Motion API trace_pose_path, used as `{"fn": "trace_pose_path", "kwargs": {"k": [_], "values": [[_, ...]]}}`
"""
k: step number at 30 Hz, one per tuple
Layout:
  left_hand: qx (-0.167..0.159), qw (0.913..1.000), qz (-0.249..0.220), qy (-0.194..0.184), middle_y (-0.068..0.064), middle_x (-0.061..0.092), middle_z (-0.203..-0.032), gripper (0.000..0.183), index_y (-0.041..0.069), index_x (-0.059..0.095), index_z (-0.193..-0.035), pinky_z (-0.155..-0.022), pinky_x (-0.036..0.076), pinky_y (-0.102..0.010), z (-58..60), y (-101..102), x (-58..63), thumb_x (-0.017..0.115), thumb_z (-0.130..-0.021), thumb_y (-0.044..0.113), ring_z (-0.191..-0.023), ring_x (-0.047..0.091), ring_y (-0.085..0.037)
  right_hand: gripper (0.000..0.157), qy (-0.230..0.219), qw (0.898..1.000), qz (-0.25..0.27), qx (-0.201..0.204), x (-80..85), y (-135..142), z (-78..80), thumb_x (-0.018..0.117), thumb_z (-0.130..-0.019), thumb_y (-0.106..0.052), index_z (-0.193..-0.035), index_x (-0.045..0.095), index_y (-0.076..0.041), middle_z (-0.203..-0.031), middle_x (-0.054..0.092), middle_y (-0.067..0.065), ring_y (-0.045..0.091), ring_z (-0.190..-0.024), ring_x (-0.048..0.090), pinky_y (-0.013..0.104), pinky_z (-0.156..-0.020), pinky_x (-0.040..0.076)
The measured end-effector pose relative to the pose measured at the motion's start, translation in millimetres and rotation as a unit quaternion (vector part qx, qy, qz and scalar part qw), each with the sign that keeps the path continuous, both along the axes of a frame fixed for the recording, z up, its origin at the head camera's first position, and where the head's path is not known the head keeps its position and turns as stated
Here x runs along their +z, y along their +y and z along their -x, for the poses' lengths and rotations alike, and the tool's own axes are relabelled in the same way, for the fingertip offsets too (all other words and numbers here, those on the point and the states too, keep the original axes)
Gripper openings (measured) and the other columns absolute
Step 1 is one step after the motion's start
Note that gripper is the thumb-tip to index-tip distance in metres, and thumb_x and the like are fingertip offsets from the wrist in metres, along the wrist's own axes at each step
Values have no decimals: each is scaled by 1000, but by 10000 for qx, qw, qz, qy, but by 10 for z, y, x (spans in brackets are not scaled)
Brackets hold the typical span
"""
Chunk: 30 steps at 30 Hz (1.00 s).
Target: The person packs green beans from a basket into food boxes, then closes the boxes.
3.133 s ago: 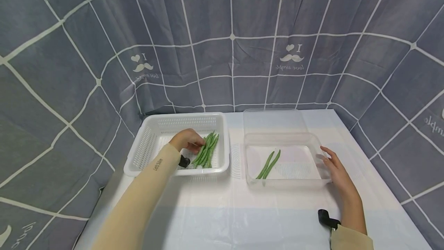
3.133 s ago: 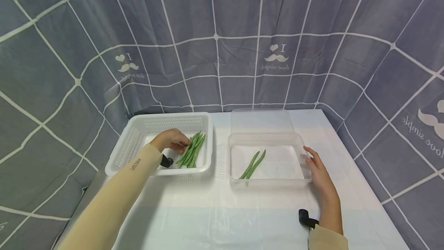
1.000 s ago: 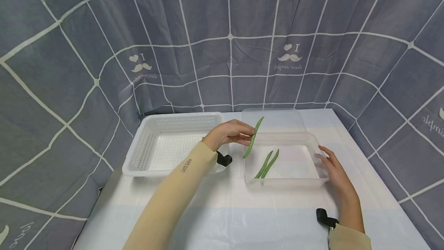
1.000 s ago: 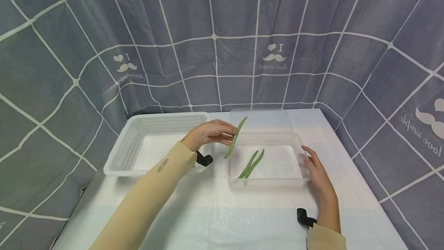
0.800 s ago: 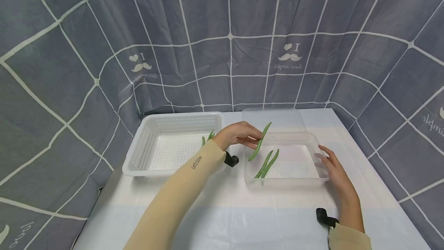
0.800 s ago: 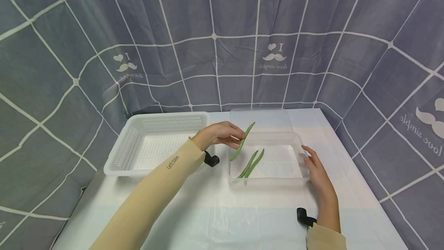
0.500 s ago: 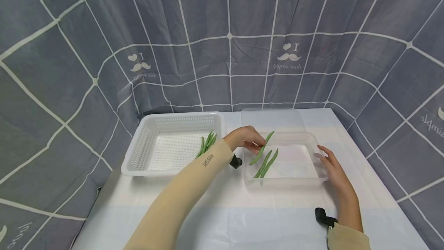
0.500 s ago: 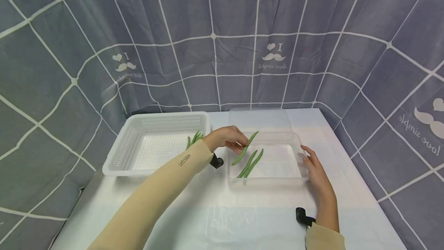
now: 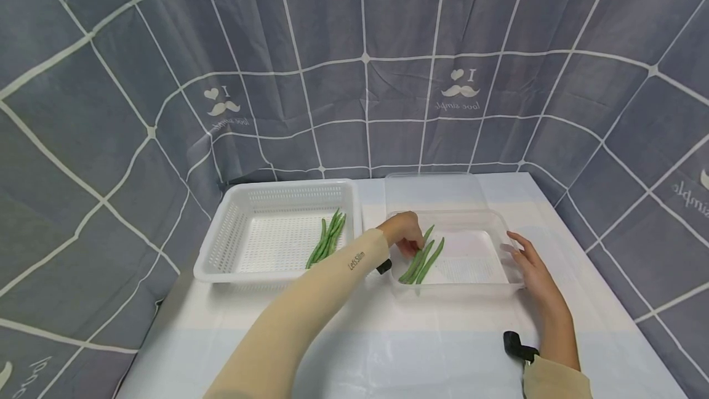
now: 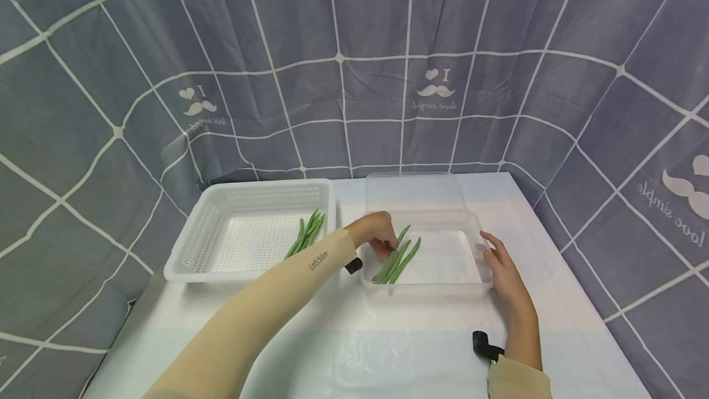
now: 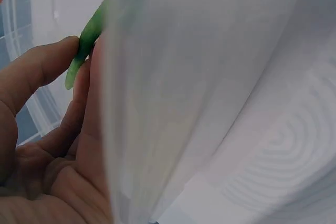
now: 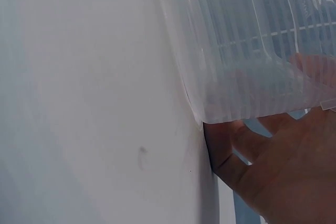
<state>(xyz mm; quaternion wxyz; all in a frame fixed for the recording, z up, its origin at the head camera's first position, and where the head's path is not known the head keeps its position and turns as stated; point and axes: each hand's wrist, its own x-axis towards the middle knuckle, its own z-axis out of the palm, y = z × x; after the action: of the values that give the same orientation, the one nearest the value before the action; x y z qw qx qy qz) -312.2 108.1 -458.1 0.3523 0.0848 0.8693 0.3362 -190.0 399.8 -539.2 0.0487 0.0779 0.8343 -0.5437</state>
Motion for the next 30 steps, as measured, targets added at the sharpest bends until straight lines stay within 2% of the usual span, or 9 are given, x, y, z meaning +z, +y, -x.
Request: {"fn": "trace_pose_path", "kwargs": {"k": [4,9,12,17,20,22,24,27,30], "values": [[8,9992,358,201,-17,77,-80,10,-6,73,-84,-84,69,-32,-33,41,-38,72,-94,-2,-68,72,-23,59,-3,10000,-20,1,-3,-7,0,25,-117,-33,-171,8,-15,-171,11,34,61,-154,16,88,-115,20],[-209,9974,649,242,-10,69,-70,19,0,66,-74,-84,69,-31,-26,43,-69,69,-92,-5,-70,72,-22,59,-73,10000,-28,-29,5,-18,9,25,-117,-33,-171,8,-16,-172,11,34,61,-155,15,89,-117,18],[-313,9972,652,189,-9,67,-69,17,1,65,-74,-84,69,-31,-17,24,-76,66,-90,-6,-68,70,-21,59,-100,9999,-17,-12,2,-22,18,25,-117,-33,-171,8,-17,-172,10,33,61,-155,14,89,-117,16],[-236,9987,418,191,-16,74,-78,11,-3,69,-80,-82,69,-33,-16,-15,-63,69,-90,-6,-66,70,-22,59,-82,10000,-31,29,-8,-24,24,24,-117,-33,-171,7,-16,-171,12,34,62,-154,16,89,-115,20],[-199,9997,118,5,-20,77,-85,9,-6,72,-84,-86,69,-35,-14,-41,-32,70,-92,-4,-64,68,-21,59,-93,9999,-55,50,-17,-17,30,24,-117,-33,-171,7,-17,-171,13,34,62,-153,18,89,-114,22],[-125,9993,-182,-286,-19,78,-84,10,-7,73,-86,-86,69,-35,-5,-58,-9,70,-94,-2,-62,67,-19,60,-115,9999,-99,59,-21,-8,35,24,-117,-34,-171,6,-17,-171,13,34,61,-153,19,89,-114,23],[25,9955,-621,-720,-16,77,-80,12,-7,74,-88,-84,69,-33,10,-76,18,69,-96,0,-61,68,-17,60,-141,9998,-137,56,-20,1,37,23,-117,-35,-171,5,-17,-171,13,34,61,-153,20,88,-114,23],[218,9830,-1342,-1230,-12,74,-75,14,-9,75,-94,-72,68,-28,37,-112,54,67,-99,1,-61,70,-14,60,-165,9997,-167,40,-16,10,36,23,-117,-35,-171,5,-17,-171,13,34,61,-153,20,88,-114,23],[348,9649,-2096,-1542,-11,74,-79,18,-14,73,-109,-67,66,-24,60,-178,99,65,-101,0,-66,72,-14,60,-156,9998,-120,23,-13,15,29,22,-117,-35,-171,5,-16,-171,12,34,61,-153,19,89,-114,23]]}}
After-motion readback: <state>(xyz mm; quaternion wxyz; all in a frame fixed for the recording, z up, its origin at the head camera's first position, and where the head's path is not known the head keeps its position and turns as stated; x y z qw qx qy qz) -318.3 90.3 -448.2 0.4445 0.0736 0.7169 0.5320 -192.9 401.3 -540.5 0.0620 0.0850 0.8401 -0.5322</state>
